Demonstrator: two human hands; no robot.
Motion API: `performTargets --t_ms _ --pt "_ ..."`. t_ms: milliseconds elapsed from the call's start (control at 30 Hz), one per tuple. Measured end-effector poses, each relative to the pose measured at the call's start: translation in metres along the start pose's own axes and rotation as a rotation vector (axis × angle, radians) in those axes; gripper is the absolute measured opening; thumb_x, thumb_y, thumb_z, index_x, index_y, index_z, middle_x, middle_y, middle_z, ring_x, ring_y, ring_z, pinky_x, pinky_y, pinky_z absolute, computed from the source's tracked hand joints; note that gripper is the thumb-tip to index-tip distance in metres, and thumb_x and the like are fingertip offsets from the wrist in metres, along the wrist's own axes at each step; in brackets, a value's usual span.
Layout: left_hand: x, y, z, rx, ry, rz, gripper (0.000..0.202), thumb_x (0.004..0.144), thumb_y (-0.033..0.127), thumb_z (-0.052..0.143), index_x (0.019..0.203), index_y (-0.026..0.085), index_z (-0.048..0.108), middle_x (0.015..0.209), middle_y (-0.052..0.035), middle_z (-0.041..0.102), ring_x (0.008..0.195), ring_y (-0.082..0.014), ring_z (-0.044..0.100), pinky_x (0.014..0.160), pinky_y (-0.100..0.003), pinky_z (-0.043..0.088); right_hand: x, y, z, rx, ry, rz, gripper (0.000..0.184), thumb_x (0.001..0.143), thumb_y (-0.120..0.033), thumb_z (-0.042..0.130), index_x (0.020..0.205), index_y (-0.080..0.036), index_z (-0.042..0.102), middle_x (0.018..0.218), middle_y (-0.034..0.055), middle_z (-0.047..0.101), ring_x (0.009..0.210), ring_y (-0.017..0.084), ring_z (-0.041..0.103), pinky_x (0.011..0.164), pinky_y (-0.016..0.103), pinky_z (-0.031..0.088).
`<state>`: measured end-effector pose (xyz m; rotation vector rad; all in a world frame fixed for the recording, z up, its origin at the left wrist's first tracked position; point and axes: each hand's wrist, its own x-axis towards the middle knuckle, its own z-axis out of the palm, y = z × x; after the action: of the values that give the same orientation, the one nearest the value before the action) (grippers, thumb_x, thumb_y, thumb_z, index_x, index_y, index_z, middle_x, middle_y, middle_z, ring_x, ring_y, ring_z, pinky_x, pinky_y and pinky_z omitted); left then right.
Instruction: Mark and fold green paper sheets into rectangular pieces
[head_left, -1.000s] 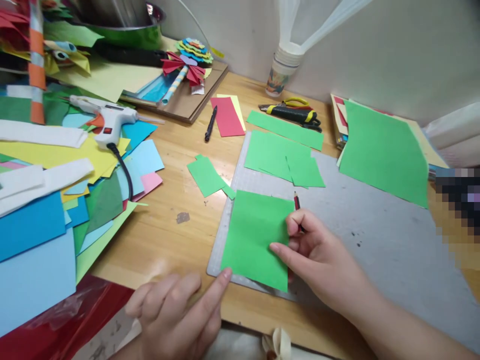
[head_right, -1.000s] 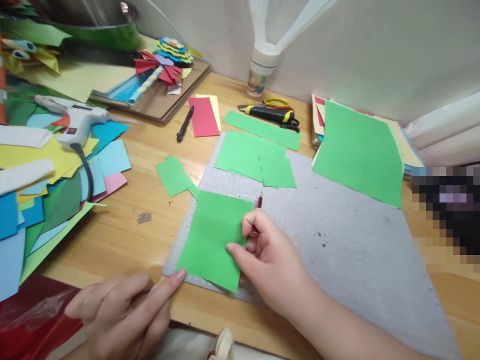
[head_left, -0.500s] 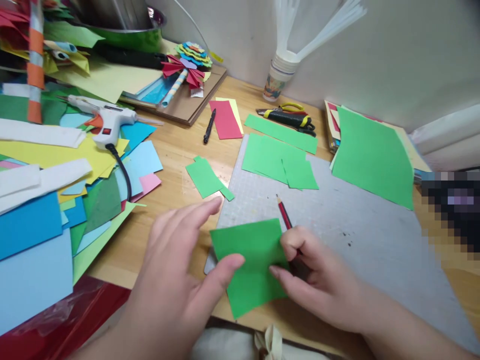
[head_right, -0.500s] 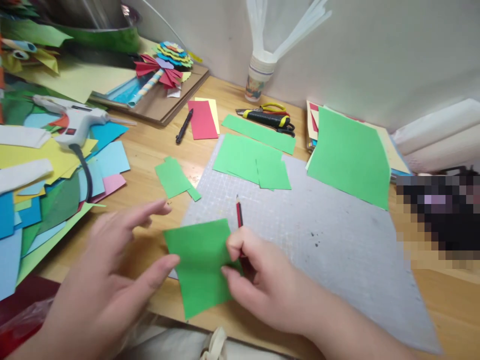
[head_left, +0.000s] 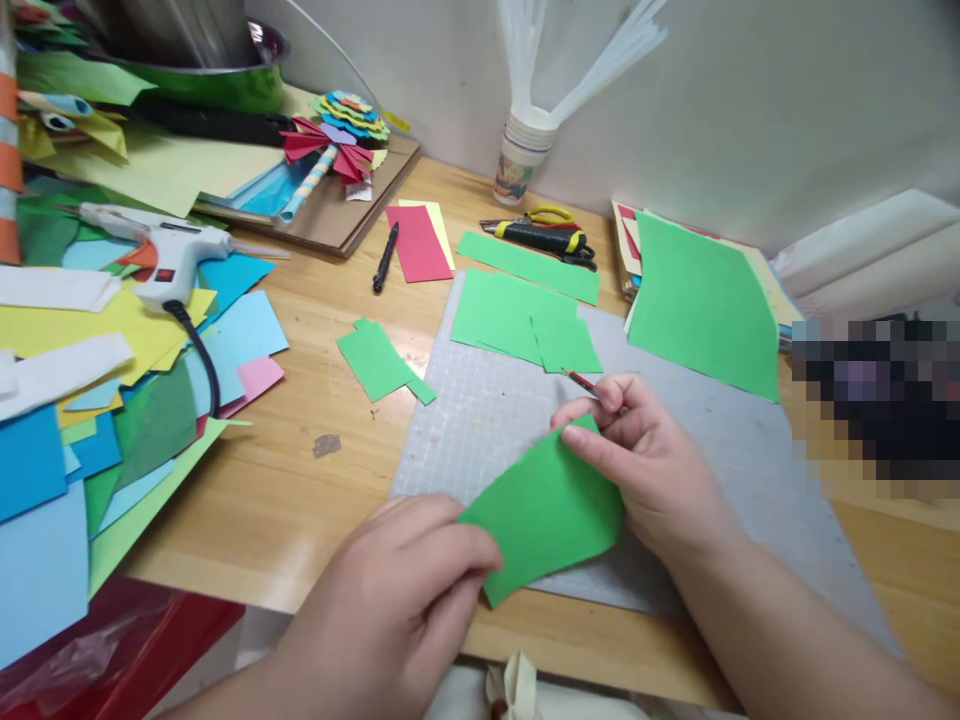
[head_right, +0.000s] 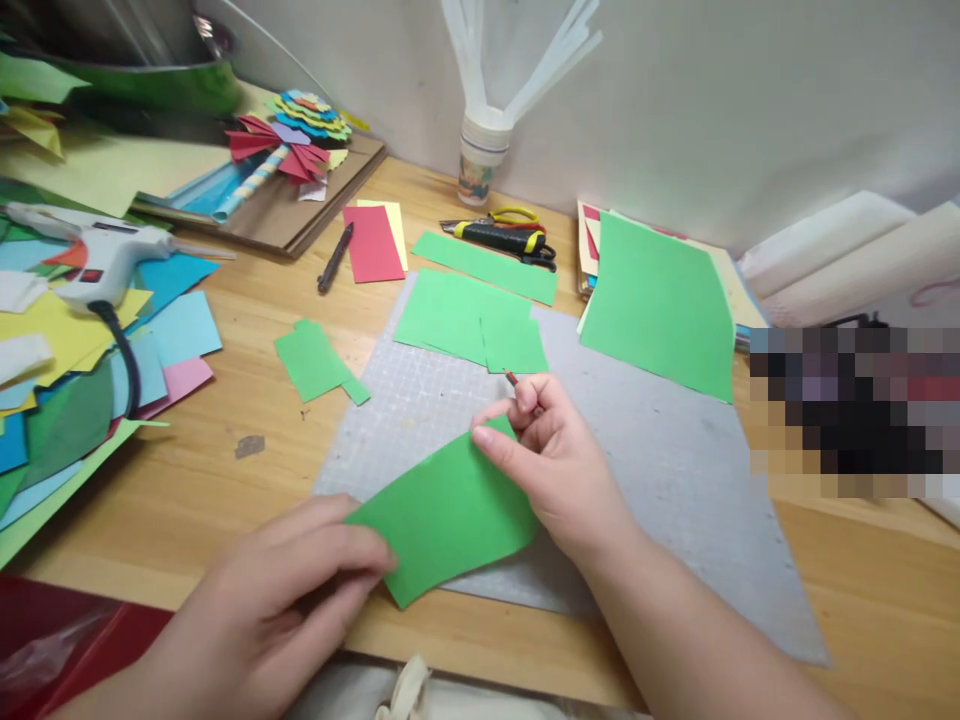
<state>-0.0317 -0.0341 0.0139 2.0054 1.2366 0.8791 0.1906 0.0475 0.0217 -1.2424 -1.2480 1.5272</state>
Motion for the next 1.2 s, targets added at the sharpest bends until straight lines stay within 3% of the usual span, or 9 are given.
performTargets --t_ms 133,300,400,567,700,833,1000,1100,1200 --pt "-0.008 0.000 0.004 0.071 0.143 -0.006 0.020 0.088 0.011 0.052 0.099 0.025 0.062 0.074 0.0038 0.064 0.066 -0.0084 0.063 0.061 -0.018 0.050 0.002 0.007 -0.003 0.018 -0.015 0.002 0.045 0.078 -0.037 0.076 0.084 -0.026 0.033 0.079 -0.0038 0.057 0.065 0.012 0.052 0.058 0.024 0.044" --pt "-0.028 -0.007 -0.001 0.241 0.141 0.179 0.025 0.085 0.013 0.056 0.108 0.021 0.061 0.083 0.0007 0.071 0.074 -0.0135 0.065 0.072 -0.027 0.053 0.007 0.007 0.004 -0.111 -0.063 -0.044 0.037 0.082 -0.026 0.070 0.081 -0.025 0.034 0.080 -0.0045 0.051 0.064 0.010 0.046 0.057 0.022 0.041" --pt "-0.035 -0.015 -0.011 0.383 0.185 0.119 0.029 0.085 0.013 0.057 0.113 0.020 0.062 0.092 -0.0038 0.070 0.083 -0.0175 0.064 0.075 -0.032 0.051 0.016 0.003 0.008 -0.218 -0.153 -0.059 0.034 0.082 -0.021 0.067 0.078 -0.024 0.034 0.079 -0.0040 0.050 0.066 0.011 0.044 0.057 0.022 0.039" --pt "-0.008 -0.022 -0.021 0.706 0.106 -0.072 0.037 0.093 0.038 0.051 0.129 0.033 0.060 0.135 -0.0122 0.057 0.117 -0.0371 0.054 0.088 -0.059 0.044 0.038 -0.001 0.011 -0.358 -0.311 -0.082 0.031 0.079 -0.019 0.066 0.078 -0.024 0.035 0.075 -0.0049 0.045 0.066 0.011 0.041 0.059 0.024 0.036" --pt "0.021 -0.025 -0.020 0.810 0.021 -0.140 0.039 0.094 0.048 0.049 0.130 0.036 0.060 0.150 -0.0083 0.048 0.136 -0.0388 0.041 0.102 -0.062 0.033 0.043 0.003 0.011 -0.356 -0.309 -0.112 0.030 0.080 -0.020 0.065 0.078 -0.024 0.035 0.074 -0.0052 0.043 0.065 0.011 0.040 0.059 0.025 0.035" --pt "0.031 -0.028 -0.022 0.814 -0.015 -0.187 0.045 0.097 0.047 0.043 0.136 0.028 0.056 0.150 -0.0046 0.048 0.139 -0.0329 0.039 0.110 -0.061 0.023 0.041 0.006 0.009 -0.341 -0.301 -0.115 0.029 0.080 -0.021 0.065 0.079 -0.024 0.036 0.075 -0.0050 0.044 0.066 0.012 0.041 0.060 0.025 0.035" --pt "0.035 -0.036 -0.026 0.788 0.012 -0.204 0.047 0.099 0.040 0.038 0.138 0.016 0.051 0.146 -0.0098 0.052 0.136 -0.0312 0.044 0.111 -0.062 0.021 0.041 0.002 0.013 -0.378 -0.301 -0.127 0.030 0.080 -0.022 0.065 0.079 -0.024 0.035 0.075 -0.0042 0.044 0.066 0.012 0.042 0.060 0.025 0.036" --pt "0.025 -0.033 -0.030 0.760 0.088 -0.153 0.042 0.098 0.036 0.039 0.130 0.016 0.057 0.144 -0.0140 0.053 0.133 -0.0347 0.047 0.107 -0.064 0.024 0.039 0.000 0.017 -0.439 -0.305 -0.146 0.027 0.082 -0.021 0.062 0.079 -0.024 0.036 0.077 -0.0036 0.043 0.068 0.012 0.043 0.062 0.026 0.037" --pt "-0.004 -0.027 -0.029 0.679 0.271 -0.071 0.028 0.093 0.026 0.047 0.116 0.021 0.062 0.128 -0.0135 0.061 0.118 -0.0340 0.054 0.098 -0.059 0.034 0.038 0.000 0.019 -0.487 -0.316 -0.163 0.025 0.083 -0.022 0.060 0.080 -0.024 0.036 0.078 -0.0030 0.042 0.070 0.013 0.043 0.065 0.027 0.039"
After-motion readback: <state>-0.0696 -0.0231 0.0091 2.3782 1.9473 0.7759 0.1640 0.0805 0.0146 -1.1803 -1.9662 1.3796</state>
